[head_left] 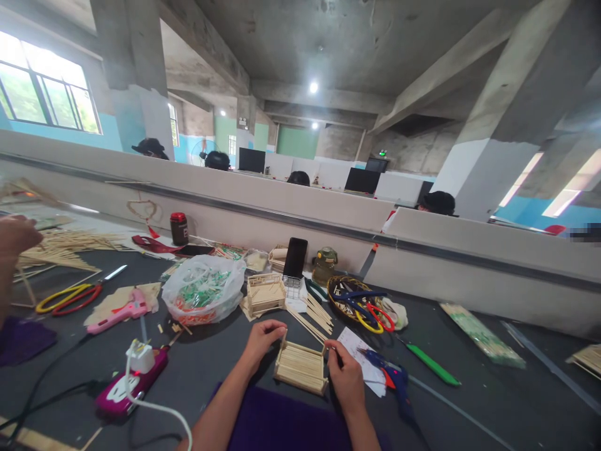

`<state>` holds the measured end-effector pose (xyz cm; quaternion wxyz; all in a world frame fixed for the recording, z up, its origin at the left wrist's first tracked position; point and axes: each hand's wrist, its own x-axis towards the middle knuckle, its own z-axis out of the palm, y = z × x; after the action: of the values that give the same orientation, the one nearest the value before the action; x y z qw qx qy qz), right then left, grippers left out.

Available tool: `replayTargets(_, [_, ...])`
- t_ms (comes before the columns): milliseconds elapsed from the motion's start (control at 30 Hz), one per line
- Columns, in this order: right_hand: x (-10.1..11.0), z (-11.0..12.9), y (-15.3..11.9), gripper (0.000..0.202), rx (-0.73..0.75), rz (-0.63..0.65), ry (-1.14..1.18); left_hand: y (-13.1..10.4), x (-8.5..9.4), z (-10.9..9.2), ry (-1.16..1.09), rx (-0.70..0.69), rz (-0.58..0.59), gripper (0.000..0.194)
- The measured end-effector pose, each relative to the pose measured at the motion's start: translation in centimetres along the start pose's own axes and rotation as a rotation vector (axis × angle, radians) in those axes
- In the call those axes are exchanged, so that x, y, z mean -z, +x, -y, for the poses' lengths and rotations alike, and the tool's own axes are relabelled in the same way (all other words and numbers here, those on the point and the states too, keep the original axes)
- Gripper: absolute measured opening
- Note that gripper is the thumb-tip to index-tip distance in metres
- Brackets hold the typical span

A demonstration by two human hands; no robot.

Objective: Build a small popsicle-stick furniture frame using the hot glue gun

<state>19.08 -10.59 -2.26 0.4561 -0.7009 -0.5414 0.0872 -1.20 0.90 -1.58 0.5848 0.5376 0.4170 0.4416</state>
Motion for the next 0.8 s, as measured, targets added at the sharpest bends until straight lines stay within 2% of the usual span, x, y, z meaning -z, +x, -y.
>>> replayTargets(533, [0.06, 0.27, -0.05, 0.033, 0.018, -0.029, -0.016, 0.13, 0.15, 0.26, -0.018, -0.02, 0.025, 0.033])
replayTargets(800, [0.18, 0.53, -0.05, 0.033, 0.009, -0.017, -0.01, 0.1, 0.1, 0.14, -0.019, -0.008, 0.014, 0.038])
